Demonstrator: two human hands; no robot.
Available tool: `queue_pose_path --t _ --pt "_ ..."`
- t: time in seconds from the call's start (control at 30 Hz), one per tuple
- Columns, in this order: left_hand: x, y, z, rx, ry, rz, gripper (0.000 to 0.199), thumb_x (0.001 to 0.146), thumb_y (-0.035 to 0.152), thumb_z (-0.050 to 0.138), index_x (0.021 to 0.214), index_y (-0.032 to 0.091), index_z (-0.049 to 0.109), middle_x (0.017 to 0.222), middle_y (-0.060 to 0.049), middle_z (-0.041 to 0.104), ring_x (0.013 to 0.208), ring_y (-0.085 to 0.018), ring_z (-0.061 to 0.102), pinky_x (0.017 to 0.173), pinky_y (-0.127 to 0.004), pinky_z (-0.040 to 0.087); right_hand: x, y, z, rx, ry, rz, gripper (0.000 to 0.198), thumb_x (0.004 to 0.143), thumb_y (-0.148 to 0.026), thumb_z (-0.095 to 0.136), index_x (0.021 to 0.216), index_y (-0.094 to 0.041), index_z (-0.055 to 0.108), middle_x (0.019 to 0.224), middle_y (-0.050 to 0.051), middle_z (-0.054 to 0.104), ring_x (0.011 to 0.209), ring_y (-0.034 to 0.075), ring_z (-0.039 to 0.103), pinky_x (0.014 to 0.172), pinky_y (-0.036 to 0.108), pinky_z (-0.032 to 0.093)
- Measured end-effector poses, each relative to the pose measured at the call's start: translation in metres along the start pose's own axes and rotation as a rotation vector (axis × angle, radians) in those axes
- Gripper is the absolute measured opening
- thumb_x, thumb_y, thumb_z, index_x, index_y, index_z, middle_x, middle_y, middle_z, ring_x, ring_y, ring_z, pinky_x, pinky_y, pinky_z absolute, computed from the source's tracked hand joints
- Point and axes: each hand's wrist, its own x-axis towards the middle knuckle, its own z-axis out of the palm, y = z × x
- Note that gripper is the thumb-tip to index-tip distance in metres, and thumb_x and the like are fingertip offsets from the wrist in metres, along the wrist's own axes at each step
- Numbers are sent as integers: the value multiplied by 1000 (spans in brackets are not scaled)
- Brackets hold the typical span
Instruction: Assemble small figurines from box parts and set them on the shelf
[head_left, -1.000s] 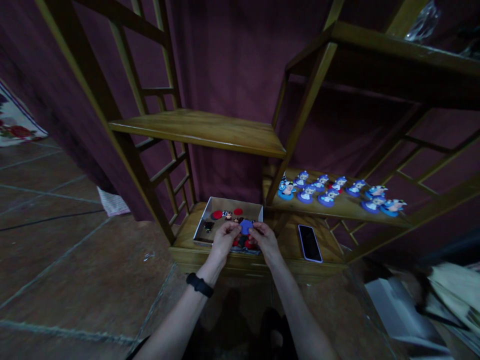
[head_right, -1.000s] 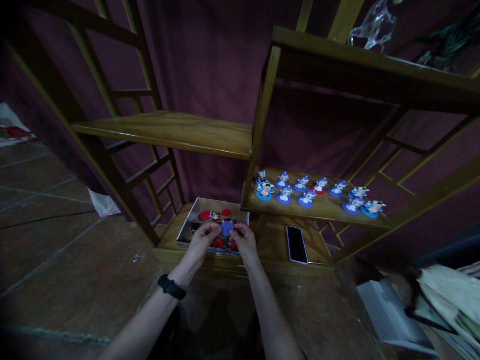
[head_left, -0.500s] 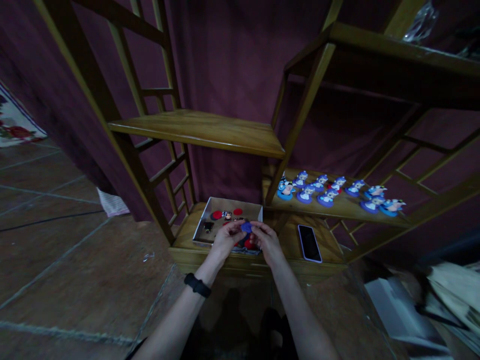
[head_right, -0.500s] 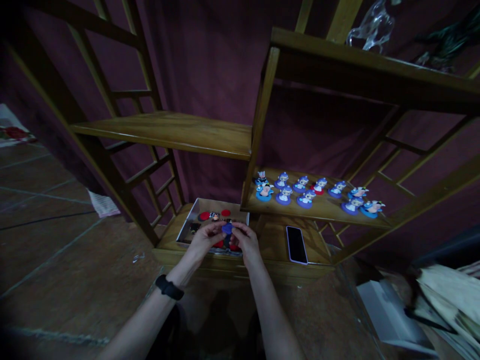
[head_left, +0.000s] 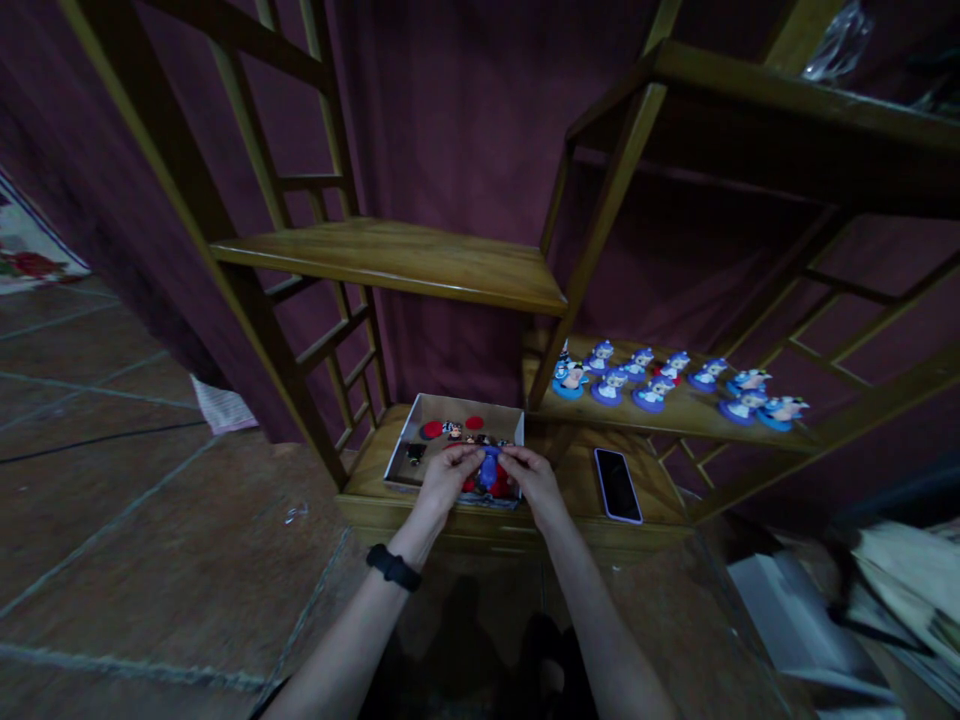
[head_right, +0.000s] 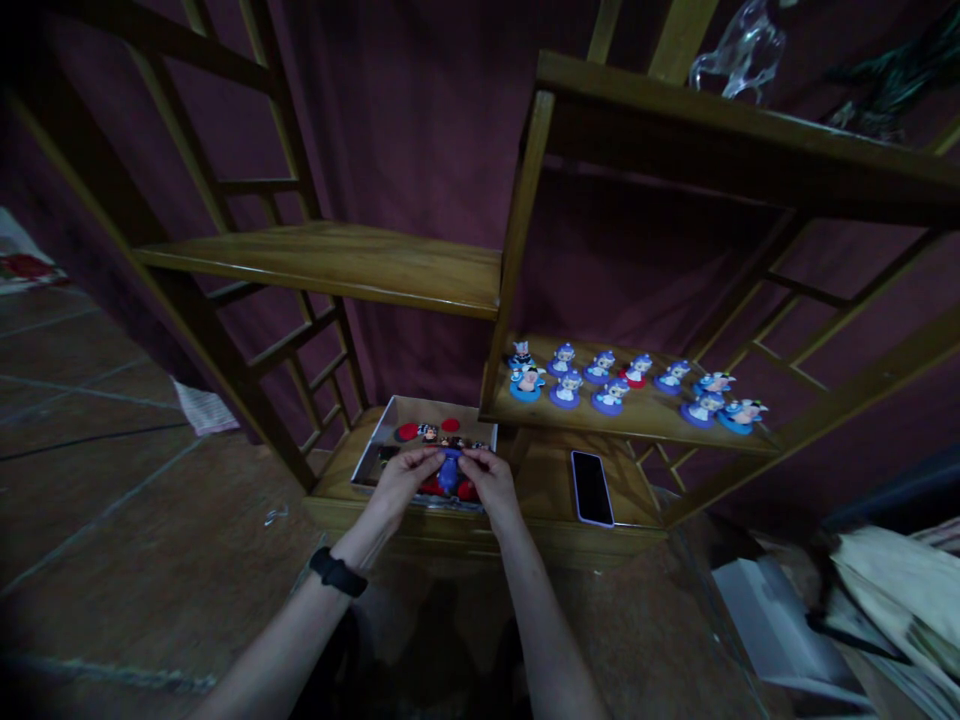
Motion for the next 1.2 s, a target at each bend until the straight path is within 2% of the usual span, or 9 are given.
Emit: queue_pose_path --t 0.07,0.13,0.3,0.47,0.77,1.03,1.2 --pt "0 -1 0 10 -19 -5 34 59 40 72 78 12 69 64 -4 66 50 -11 55 48 -22 42 1 0 0 -23 13 -47 21 62 -37 69 77 -22 70 78 -1 67 69 14 57 65 25 44" --pt "-1 -1 -1 23 -26 -2 32 59 42 72 71 13 68 58 -3 64 47 -11 53 46 -22 40 2 1 1 -20 20 -48 21 62 -38 69 73 -21 70 77 -1 66 70 14 58 67 26 45" --pt "1 -4 -3 35 3 -42 31 59 43 72 59 14 61 50 1 57 44 -9 49 45 -21 38 2 7 5 54 -3 97 29 62 -44 67 78 -20 66 66 -2 63 50 12 55 49 26 46" --pt "-2 -6 -2 -61 15 -142 29 58 38 73 69 14 62 57 -1 62 48 -11 55 51 -23 43 -1 5 9 84 9 169 29 62 -42 67 80 -20 63 61 -2 63 44 11 54 43 25 47" --pt "-8 -2 1 -96 20 -197 26 63 30 70 81 12 61 63 -4 65 50 -11 58 51 -21 44 -2 4 9 94 -13 197 27 66 -35 61 87 -18 61 54 -4 59 43 9 52 43 22 48" --pt "-4 -9 2 -43 5 -111 32 64 31 68 90 13 62 62 -1 63 49 -9 55 49 -20 41 0 7 8 170 -7 197 28 67 -32 62 90 -18 60 53 -4 58 43 10 52 43 23 48" --pt "-1 -15 4 73 -24 -24 34 65 26 66 96 11 62 66 -1 62 54 -9 54 53 -21 43 1 5 7 215 -3 207 30 64 -32 65 88 -17 60 58 -2 62 45 11 54 48 26 50"
